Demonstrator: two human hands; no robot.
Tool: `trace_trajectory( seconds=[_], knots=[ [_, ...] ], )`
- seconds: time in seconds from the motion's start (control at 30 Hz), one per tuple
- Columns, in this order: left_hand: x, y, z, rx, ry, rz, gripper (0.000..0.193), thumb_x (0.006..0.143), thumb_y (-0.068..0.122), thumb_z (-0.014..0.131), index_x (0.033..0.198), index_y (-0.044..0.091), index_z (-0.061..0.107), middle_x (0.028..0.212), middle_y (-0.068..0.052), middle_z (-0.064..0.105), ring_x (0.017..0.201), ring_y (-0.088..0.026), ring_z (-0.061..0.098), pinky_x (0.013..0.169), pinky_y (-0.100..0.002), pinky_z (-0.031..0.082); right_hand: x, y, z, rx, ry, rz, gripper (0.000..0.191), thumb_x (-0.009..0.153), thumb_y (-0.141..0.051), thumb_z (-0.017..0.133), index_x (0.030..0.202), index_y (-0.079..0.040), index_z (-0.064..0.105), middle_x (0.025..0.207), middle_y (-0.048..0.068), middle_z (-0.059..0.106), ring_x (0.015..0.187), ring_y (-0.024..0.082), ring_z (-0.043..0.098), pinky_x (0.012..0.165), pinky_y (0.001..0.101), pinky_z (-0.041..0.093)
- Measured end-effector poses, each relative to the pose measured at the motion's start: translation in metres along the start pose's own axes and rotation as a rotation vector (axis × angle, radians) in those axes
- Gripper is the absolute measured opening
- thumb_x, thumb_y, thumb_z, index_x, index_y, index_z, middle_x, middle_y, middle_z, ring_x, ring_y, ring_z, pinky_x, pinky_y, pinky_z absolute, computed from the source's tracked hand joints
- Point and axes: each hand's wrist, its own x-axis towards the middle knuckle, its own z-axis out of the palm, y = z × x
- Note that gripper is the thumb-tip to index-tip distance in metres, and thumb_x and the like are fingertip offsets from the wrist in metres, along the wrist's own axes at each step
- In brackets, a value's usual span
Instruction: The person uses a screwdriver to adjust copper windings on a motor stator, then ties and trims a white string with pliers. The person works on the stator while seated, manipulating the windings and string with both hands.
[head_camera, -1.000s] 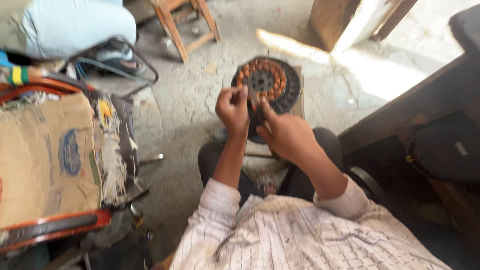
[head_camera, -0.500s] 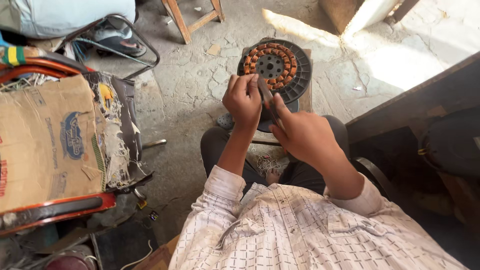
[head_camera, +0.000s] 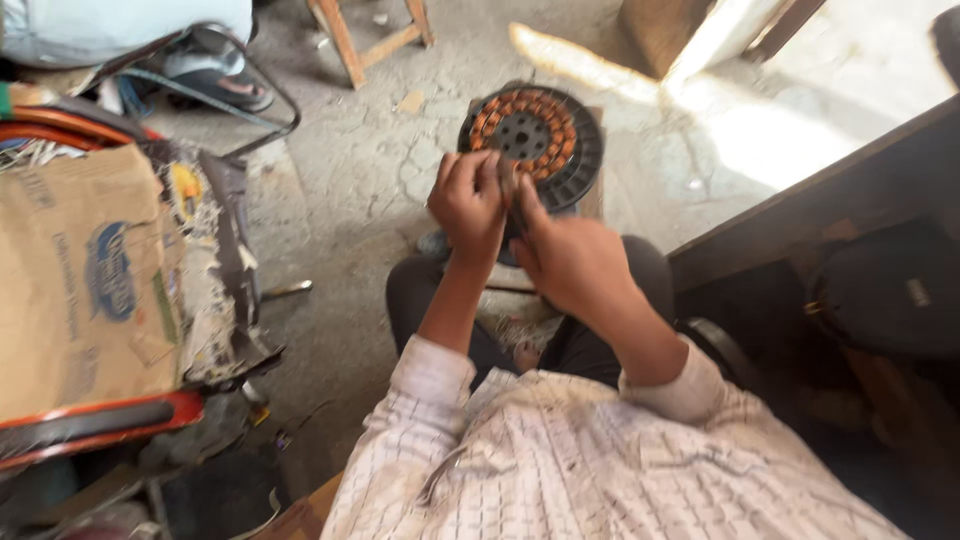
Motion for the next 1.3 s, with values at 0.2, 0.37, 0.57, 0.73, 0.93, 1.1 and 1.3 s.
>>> trace_trajectory(
  seconds=[0.2, 0.37, 0.57, 0.73, 0.93, 1.1, 1.3],
  knots=[
    [-0.011, -0.016, 0.016, -0.312, 0.1, -0.235, 0.016, 0.099, 0.011, 0.072, 0.086, 0.004, 0.065, 0.079, 0.001, 0.056, 0.065, -0.008, 0.047, 0.061, -0.026, 0.042, -0.001, 0.006, 0.005, -0.022, -0.094, 0.042, 0.077, 0.091, -0.04, 0.069, 0.155, -0.012, 0.038, 0.066, 0.017, 0.067, 0.061, 0.041, 0.066, 0.053, 0.0536, 0.048],
    [-0.012, -0.022, 0.023, -0.373, 0.096, -0.375, 0.018, 0.097, 0.01, 0.074, 0.083, 0.003, 0.065, 0.075, 0.003, 0.056, 0.066, -0.005, 0.04, 0.06, -0.024, 0.038, 0.002, 0.006, 0.005, -0.038, -0.135, 0.092, 0.077, 0.092, -0.041, 0.067, 0.157, -0.015, 0.037, 0.063, 0.017, 0.066, 0.059, 0.041, 0.065, 0.053, 0.0531, 0.048],
    [-0.012, -0.018, 0.017, -0.577, 0.047, -0.461, 0.018, 0.097, 0.016, 0.072, 0.086, 0.004, 0.064, 0.072, 0.005, 0.055, 0.058, -0.005, 0.05, 0.055, -0.023, 0.042, 0.009, -0.001, 0.01, -0.054, 0.053, -0.031, 0.078, 0.092, -0.04, 0.068, 0.156, -0.007, 0.038, 0.065, 0.015, 0.066, 0.057, 0.04, 0.064, 0.05, 0.0517, 0.048],
    [-0.012, -0.022, 0.019, -0.403, 0.065, -0.342, 0.017, 0.097, 0.012, 0.075, 0.085, 0.002, 0.067, 0.076, 0.004, 0.05, 0.066, -0.005, 0.039, 0.06, -0.025, 0.037, 0.006, -0.003, 0.013, -0.059, -0.066, 0.045, 0.08, 0.09, -0.041, 0.067, 0.155, -0.006, 0.037, 0.061, 0.016, 0.066, 0.054, 0.038, 0.065, 0.047, 0.0502, 0.049],
    [-0.01, -0.018, 0.014, -0.384, 0.059, -0.334, 0.017, 0.096, 0.01, 0.075, 0.084, 0.001, 0.066, 0.073, 0.003, 0.051, 0.065, -0.006, 0.039, 0.059, -0.026, 0.037, 0.012, -0.01, 0.006, -0.113, -0.035, 0.03, 0.076, 0.091, -0.04, 0.067, 0.153, -0.004, 0.041, 0.063, 0.014, 0.067, 0.054, 0.038, 0.065, 0.047, 0.0506, 0.048],
    [0.011, -0.006, 0.001, -0.213, -0.058, -0.218, 0.01, 0.09, 0.009, 0.078, 0.085, 0.004, 0.071, 0.074, -0.001, 0.056, 0.062, -0.013, 0.048, 0.06, -0.029, 0.042, 0.008, -0.007, -0.006, -0.13, -0.152, 0.08, 0.077, 0.09, -0.042, 0.067, 0.154, -0.011, 0.039, 0.061, 0.016, 0.067, 0.055, 0.04, 0.065, 0.05, 0.0514, 0.049],
    [0.033, 0.0, -0.014, 0.116, -0.095, 0.165, 0.01, 0.082, 0.014, 0.081, 0.078, 0.011, 0.072, 0.076, -0.001, 0.064, 0.082, -0.024, 0.06, 0.082, -0.045, 0.043, 0.011, -0.004, 0.001, 0.012, -0.037, 0.033, 0.083, 0.087, -0.039, 0.073, 0.156, -0.011, 0.034, 0.069, 0.019, 0.067, 0.064, 0.043, 0.065, 0.056, 0.0543, 0.049]
  ],
)
